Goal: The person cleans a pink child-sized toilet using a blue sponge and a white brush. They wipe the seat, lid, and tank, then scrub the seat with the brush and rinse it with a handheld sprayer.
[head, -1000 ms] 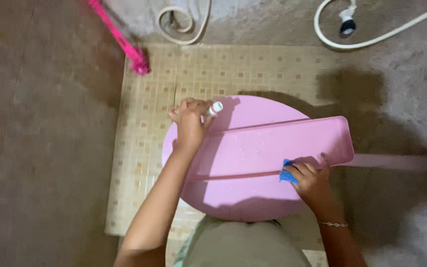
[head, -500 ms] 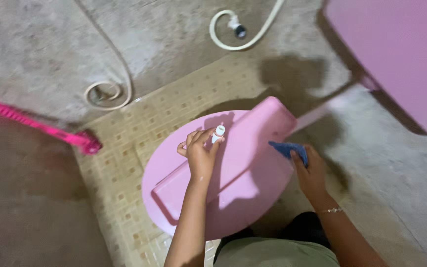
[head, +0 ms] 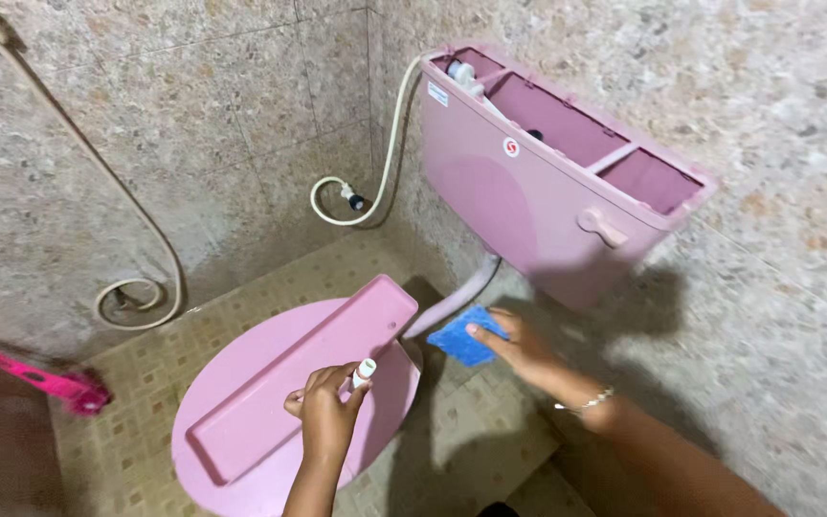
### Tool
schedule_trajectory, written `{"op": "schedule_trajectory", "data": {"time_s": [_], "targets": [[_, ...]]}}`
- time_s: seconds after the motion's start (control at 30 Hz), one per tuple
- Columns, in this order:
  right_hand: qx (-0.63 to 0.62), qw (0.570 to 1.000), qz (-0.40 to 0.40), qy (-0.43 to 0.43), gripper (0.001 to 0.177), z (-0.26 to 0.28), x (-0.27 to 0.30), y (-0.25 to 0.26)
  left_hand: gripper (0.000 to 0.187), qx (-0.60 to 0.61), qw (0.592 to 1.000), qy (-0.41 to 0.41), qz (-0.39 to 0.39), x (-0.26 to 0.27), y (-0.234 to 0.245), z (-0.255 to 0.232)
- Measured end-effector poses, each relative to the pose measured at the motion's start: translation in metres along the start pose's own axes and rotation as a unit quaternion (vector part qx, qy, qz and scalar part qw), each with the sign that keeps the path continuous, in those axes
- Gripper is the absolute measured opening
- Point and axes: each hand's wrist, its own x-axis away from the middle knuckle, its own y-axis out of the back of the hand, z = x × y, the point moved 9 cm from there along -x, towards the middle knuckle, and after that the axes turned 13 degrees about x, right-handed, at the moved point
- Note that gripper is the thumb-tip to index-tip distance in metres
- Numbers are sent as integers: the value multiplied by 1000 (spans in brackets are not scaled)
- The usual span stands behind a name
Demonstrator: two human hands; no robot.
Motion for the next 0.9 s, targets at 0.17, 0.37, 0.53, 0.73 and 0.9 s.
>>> {"op": "schedule_trajectory", "data": {"time_s": [0.17,0.37,0.53,0.73,0.9], "targets": [[-311,950,1,-43,37,-15,30,-24,28,-29,999,11,11,26,10,-39],[-420,892,-82,-146,34,-11,122,12,29,-56,997,-48,36,65,38,-116],[-445,866,-178,-140,32,-14,245,28,33,-9,990,-126,68,129,31,-155],[-506,777,-297,-228,33,-29,420,28,35,34,971,-165,171,231,-6,-198],[-499,726,-368,-299,39,-51,543,28,34,35,959,-158,234,292,-35,-224]]}}
